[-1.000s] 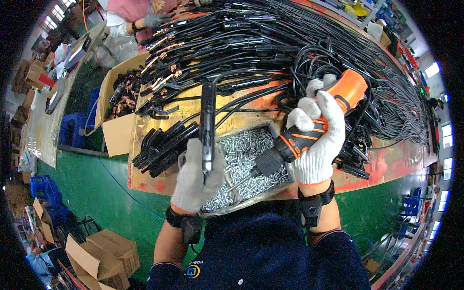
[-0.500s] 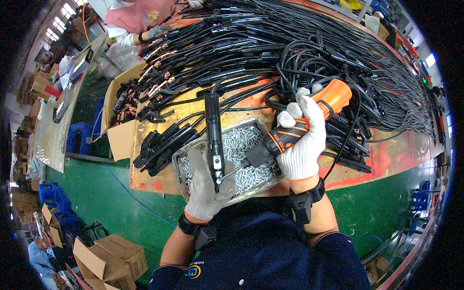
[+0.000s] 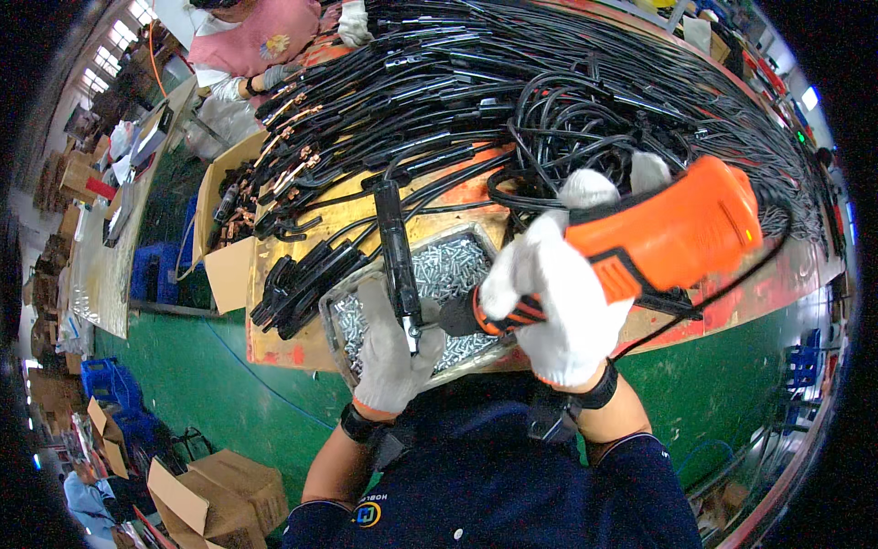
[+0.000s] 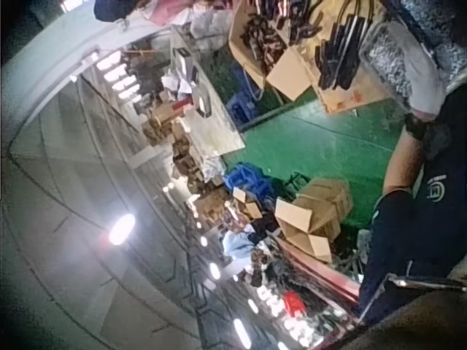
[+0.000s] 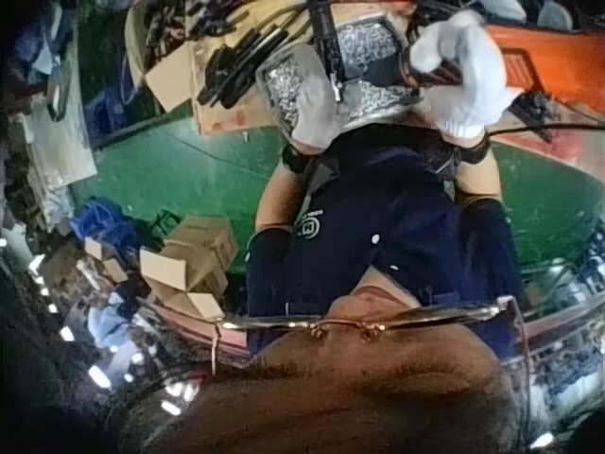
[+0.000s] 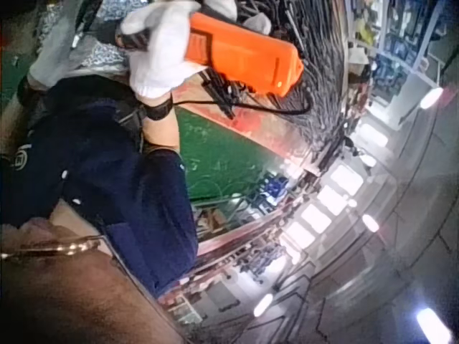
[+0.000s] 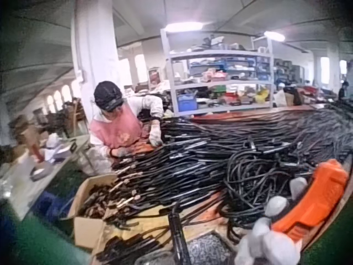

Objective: The recorder uses an electric screwdriver to attach connectors to the ends of long black cables.

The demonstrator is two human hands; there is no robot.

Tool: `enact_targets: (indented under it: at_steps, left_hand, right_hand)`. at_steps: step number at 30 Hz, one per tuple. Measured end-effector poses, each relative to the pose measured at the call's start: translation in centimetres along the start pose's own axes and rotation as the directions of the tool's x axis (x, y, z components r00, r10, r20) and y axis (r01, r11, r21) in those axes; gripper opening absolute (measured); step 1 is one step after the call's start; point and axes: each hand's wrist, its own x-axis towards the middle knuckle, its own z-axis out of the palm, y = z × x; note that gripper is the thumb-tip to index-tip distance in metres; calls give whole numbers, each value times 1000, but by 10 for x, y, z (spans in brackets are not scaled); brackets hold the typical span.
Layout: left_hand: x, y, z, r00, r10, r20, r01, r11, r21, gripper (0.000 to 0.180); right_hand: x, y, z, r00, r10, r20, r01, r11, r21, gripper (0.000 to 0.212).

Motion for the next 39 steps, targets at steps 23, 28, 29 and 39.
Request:
enact_targets:
  at_steps: [23,28,29,39]
  left_hand:
    - [5,-15,0,991,-53,125,32,985,168,64]
    - [-4,-34,-2,919,-320,231,345,935,-79,59]
    - [-1,-31,-2,974,-127,189,128,992,8,66]
    - [20,18,-2,690,-599,407,590,139,-796,47]
  right_hand:
    - [14,4,27,974,-23,223,6,997,79,73]
    - [14,5,14,874,439,-206,-437,898,61,43]
    - [20,5,5,763,559,-325,-552,825,124,37]
    - [33,29,-25,462,787,-410,-645,615,453,19]
